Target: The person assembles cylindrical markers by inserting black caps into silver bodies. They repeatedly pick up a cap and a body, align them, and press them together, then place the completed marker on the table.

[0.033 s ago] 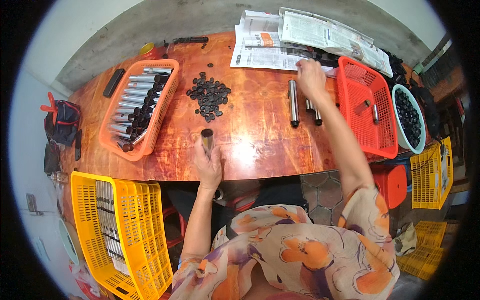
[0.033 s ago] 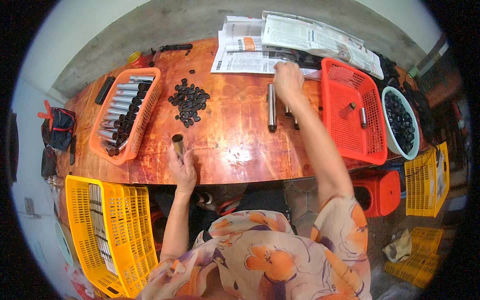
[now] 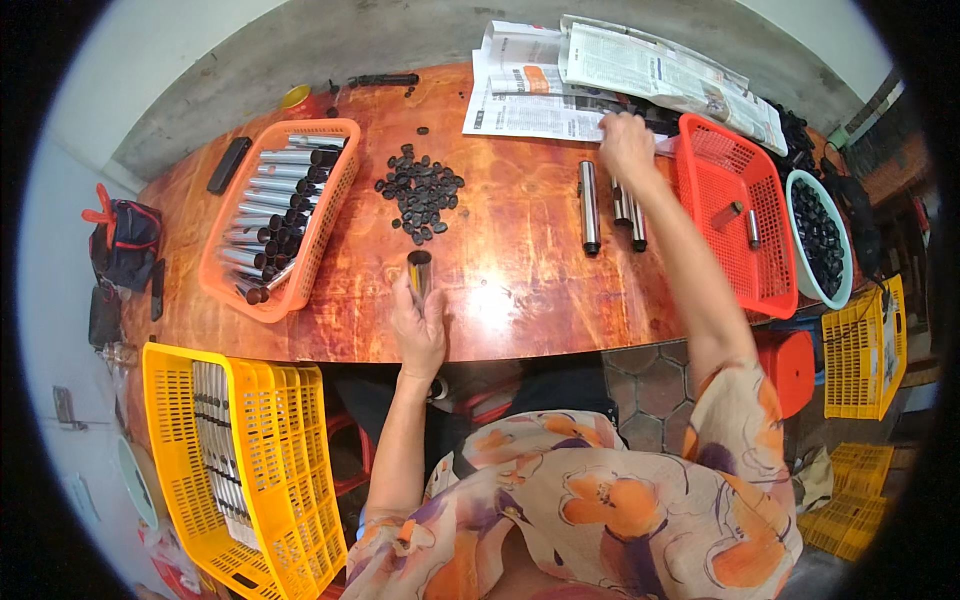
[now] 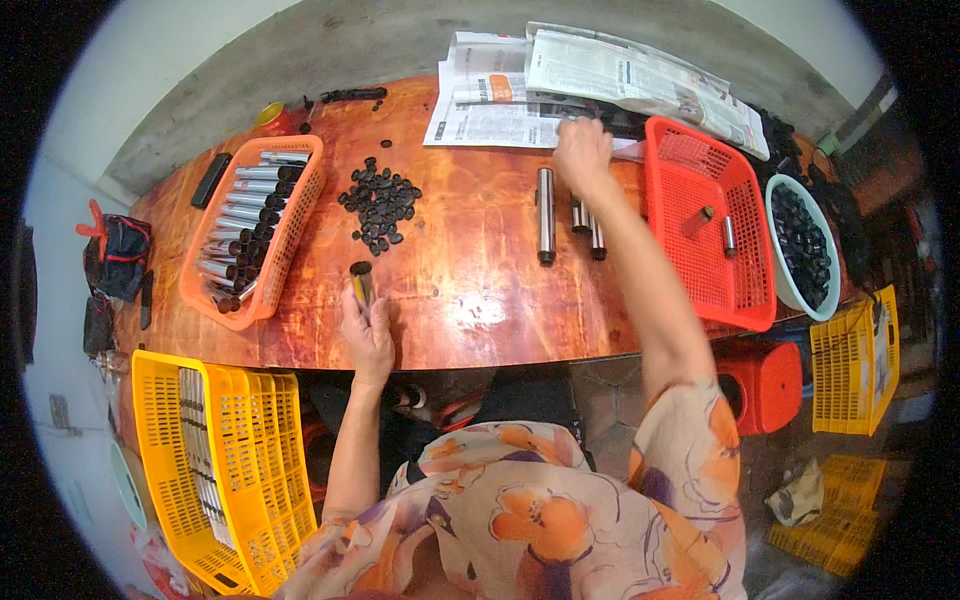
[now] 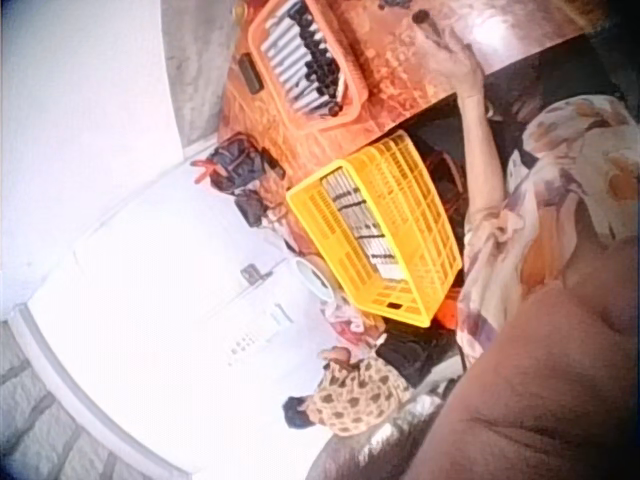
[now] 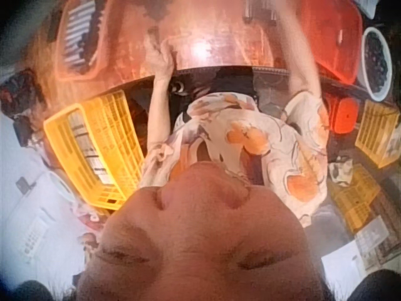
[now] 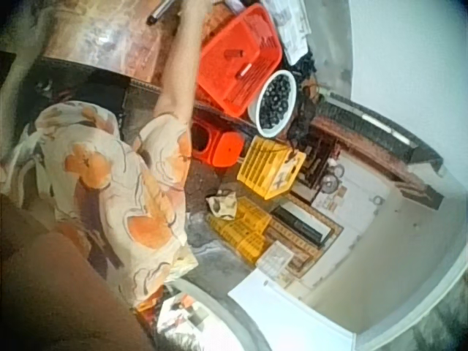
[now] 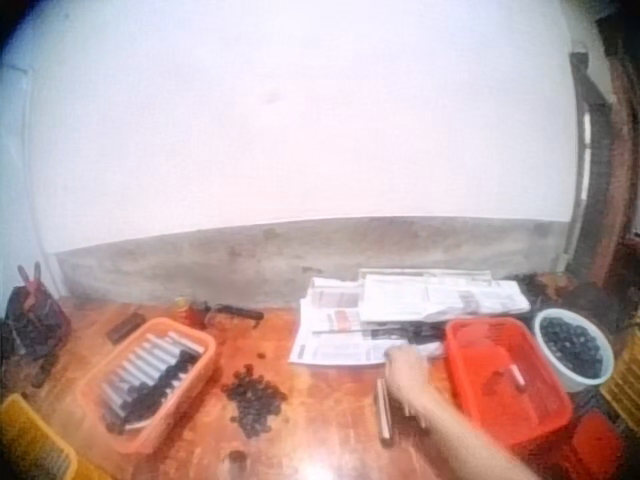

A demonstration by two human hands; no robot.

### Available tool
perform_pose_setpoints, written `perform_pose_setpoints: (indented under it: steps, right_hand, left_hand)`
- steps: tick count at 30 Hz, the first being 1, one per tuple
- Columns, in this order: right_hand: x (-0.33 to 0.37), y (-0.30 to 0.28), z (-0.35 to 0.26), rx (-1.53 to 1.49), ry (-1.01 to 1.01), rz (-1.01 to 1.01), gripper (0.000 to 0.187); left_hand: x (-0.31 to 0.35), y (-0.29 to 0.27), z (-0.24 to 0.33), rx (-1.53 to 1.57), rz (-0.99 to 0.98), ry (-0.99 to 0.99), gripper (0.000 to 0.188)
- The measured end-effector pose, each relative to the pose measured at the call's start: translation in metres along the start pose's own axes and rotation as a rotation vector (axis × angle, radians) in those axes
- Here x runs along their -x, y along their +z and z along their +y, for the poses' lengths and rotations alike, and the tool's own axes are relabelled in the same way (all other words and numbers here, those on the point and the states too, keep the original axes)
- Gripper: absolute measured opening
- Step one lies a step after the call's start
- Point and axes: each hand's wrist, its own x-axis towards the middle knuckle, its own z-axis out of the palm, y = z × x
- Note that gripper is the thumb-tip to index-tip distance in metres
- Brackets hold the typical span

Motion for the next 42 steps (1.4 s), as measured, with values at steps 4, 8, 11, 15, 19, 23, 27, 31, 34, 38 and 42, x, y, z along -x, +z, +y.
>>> perform_pose_setpoints:
  steps: [4,8,11,15,19,23,27,31,34,38,42]
  right_hand:
    - [-0.046,0.023,0.057,0.424,-0.032,-0.191,0.019]
    - [-0.061,0.034,0.077,0.437,0.006,-0.479,0.024]
    - [-0.064,0.055,0.095,0.459,-0.039,-0.334,0.019]
    - [-0.068,0.071,0.102,0.453,-0.095,-0.160,0.019]
    - [-0.075,0.072,0.107,0.425,-0.161,-0.380,0.020]
    - [-0.066,0.040,0.082,0.296,-0.335,-0.162,0.019]
    - [-0.056,-0.043,-0.004,-0.178,-0.356,-0.023,0.020]
    - [0.000,-0.118,-0.084,-1.338,-0.188,-0.516,0.040]
    - [0.052,-0.136,-0.098,-1.628,-0.201,-0.734,0.043]
    - [0.091,-0.124,-0.111,-1.806,-0.128,-0.849,0.044]
    - [0.105,-0.111,-0.110,-1.857,0.001,-0.820,0.048]
  left_hand:
    - [-0.002,-0.003,-0.016,0.033,-0.025,-0.109,0.020]
    - [0.000,-0.006,-0.020,-0.021,-0.011,-0.143,0.018]
    - [-0.002,-0.002,-0.018,-0.012,0.026,-0.096,0.019]
    - [0.000,-0.004,-0.023,0.043,0.020,-0.177,0.019]
    - [-0.001,-0.003,-0.020,0.064,0.021,-0.188,0.019]
    - [-0.004,0.000,-0.015,0.020,0.049,-0.101,0.020]
    - [-0.002,0.000,-0.024,0.104,0.077,-0.132,0.022]
    - [-0.003,0.002,0.005,0.516,0.061,-0.371,0.027]
    - [-0.003,0.011,0.042,0.955,-0.130,-0.570,0.038]
    - [0.013,0.003,0.072,1.167,-0.296,-0.774,0.034]
    - [0.029,-0.001,0.067,1.228,-0.306,-0.779,0.030]
